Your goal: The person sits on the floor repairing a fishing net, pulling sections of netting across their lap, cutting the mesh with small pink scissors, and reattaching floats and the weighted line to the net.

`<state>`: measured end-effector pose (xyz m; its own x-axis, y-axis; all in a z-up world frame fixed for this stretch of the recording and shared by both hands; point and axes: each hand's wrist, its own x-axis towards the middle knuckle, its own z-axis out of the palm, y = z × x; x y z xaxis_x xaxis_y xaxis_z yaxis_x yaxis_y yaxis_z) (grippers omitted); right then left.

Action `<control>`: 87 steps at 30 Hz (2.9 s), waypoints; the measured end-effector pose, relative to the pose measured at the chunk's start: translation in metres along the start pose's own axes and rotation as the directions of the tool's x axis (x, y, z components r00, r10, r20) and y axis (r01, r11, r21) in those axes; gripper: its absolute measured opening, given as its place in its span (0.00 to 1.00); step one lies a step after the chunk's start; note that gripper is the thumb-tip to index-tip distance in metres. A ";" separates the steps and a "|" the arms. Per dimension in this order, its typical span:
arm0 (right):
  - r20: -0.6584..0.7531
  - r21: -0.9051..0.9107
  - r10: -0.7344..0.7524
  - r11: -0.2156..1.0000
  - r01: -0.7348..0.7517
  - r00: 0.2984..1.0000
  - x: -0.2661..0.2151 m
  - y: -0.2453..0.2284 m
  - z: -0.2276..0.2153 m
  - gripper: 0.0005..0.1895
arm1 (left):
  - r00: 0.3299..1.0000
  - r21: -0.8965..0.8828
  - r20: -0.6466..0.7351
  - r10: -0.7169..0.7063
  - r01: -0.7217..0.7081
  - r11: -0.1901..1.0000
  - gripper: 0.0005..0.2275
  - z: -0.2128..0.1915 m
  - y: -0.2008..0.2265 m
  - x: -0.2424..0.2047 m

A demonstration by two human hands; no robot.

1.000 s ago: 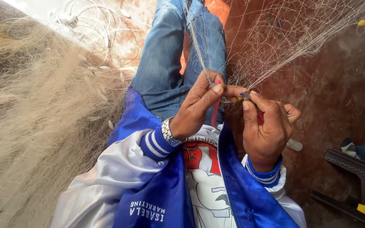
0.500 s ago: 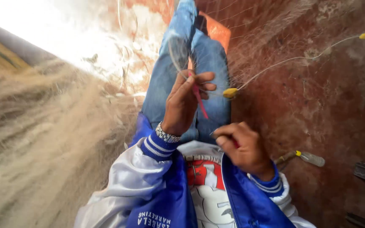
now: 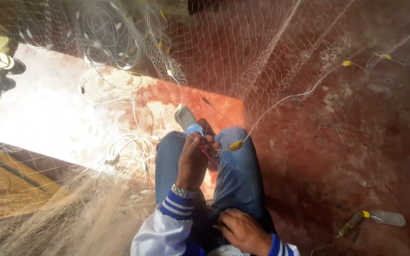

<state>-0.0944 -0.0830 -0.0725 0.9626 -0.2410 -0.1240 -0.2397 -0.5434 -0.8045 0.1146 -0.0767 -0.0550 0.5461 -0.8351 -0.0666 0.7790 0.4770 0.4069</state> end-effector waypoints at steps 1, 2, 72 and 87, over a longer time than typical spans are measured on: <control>0.013 -0.080 -0.051 0.995 0.052 0.999 0.000 0.008 0.005 0.05 | 0.997 0.037 -0.017 -0.071 0.071 0.997 0.06 0.000 -0.003 0.004; 0.030 -0.158 -0.100 0.982 0.103 0.995 -0.001 0.017 0.011 0.06 | 0.989 0.073 -0.037 -0.140 0.142 0.987 0.05 0.000 -0.007 0.007; -0.688 0.725 0.622 0.580 0.371 0.374 0.057 0.085 -0.095 0.06 | 0.894 0.243 -0.137 -0.426 0.448 0.861 0.08 0.030 -0.054 0.069; -0.193 0.980 0.630 0.169 0.109 0.752 0.097 0.103 -0.058 0.15 | 0.875 -0.128 -0.430 0.222 -0.303 0.944 0.06 -0.036 0.129 0.106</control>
<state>-0.0333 -0.2090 -0.1331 0.5483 -0.6787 -0.4886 0.1884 0.6695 -0.7185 0.2841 -0.0940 -0.0429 0.7835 -0.5067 -0.3598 0.6097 0.7386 0.2875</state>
